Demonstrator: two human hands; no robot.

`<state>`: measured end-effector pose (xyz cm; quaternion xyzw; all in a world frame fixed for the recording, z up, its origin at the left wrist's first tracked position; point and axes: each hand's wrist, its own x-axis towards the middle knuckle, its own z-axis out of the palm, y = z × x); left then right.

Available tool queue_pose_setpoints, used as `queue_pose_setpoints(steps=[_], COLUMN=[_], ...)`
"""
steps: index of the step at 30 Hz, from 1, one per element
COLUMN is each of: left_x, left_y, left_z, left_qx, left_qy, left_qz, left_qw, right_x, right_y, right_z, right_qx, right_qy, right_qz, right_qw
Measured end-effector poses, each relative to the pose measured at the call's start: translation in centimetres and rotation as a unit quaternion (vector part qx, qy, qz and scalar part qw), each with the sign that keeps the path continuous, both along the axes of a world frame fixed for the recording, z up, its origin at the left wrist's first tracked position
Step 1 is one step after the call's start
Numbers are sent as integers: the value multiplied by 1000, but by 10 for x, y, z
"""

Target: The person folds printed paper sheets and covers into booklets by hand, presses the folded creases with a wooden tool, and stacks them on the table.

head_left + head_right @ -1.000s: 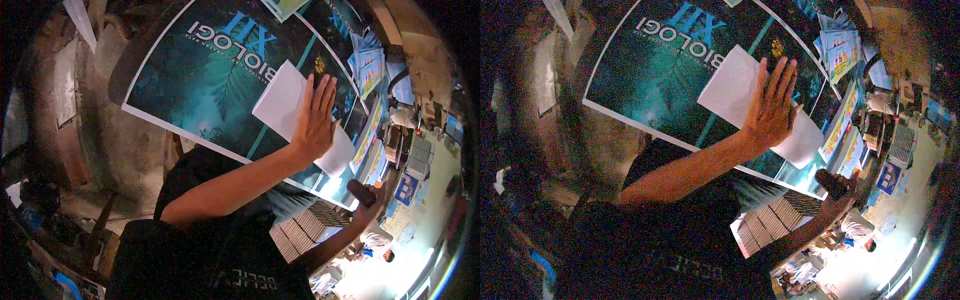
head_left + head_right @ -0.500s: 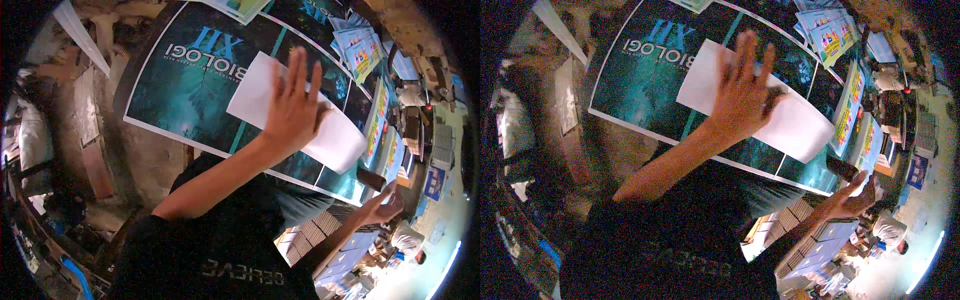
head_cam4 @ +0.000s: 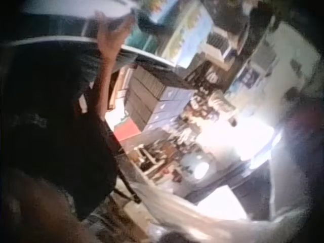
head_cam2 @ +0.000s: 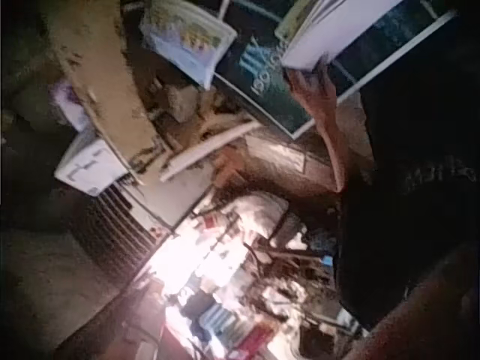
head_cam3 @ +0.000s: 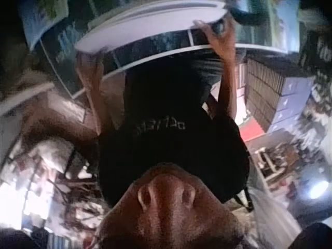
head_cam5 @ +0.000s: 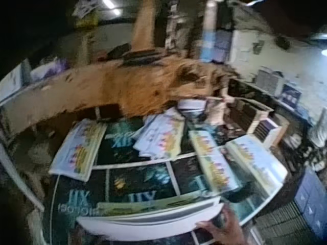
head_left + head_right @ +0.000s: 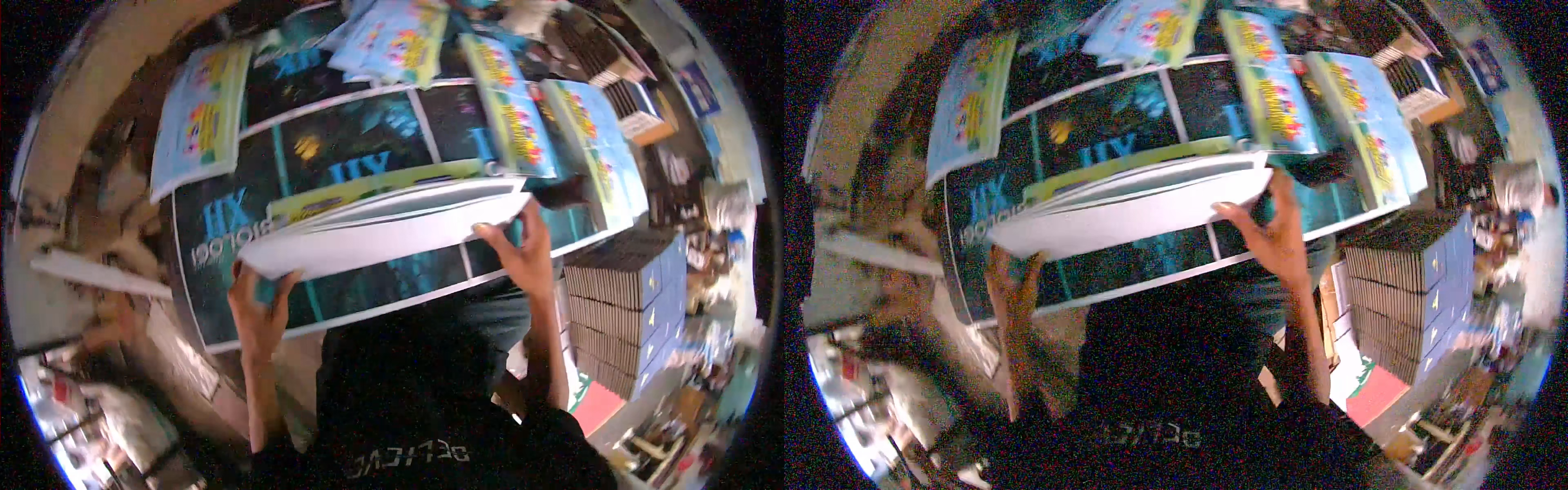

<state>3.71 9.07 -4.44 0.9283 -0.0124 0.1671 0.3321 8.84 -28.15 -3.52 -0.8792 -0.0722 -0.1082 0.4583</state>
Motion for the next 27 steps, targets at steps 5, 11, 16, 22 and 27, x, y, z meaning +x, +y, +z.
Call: queue_pose_setpoints(steps=[5, 11, 16, 22, 27], left_x=[-6, 47, 106, 109, 103], left_y=[-6, -58, -154, -215, -260], left_z=[61, 198, 212, 208, 203], left_qx=[-156, -249, -201, -138, -98], left_qy=[30, 10, 122, 130, 146], left_qz=[19, -127, -286, -417, -476], left_qw=[987, 960, 929, 889, 862], right_x=[-35, -88, -143, -177, -213], right_y=[-3, 12, -50, -84, -139], right_z=[26, 71, -16, -51, -68], right_qx=[169, 423, 364, 446, 238], right_qy=[24, 33, -98, -119, -209], right_qz=[-3, -234, -314, -385, -415], right_qw=[985, 875, 872, 800, 853])
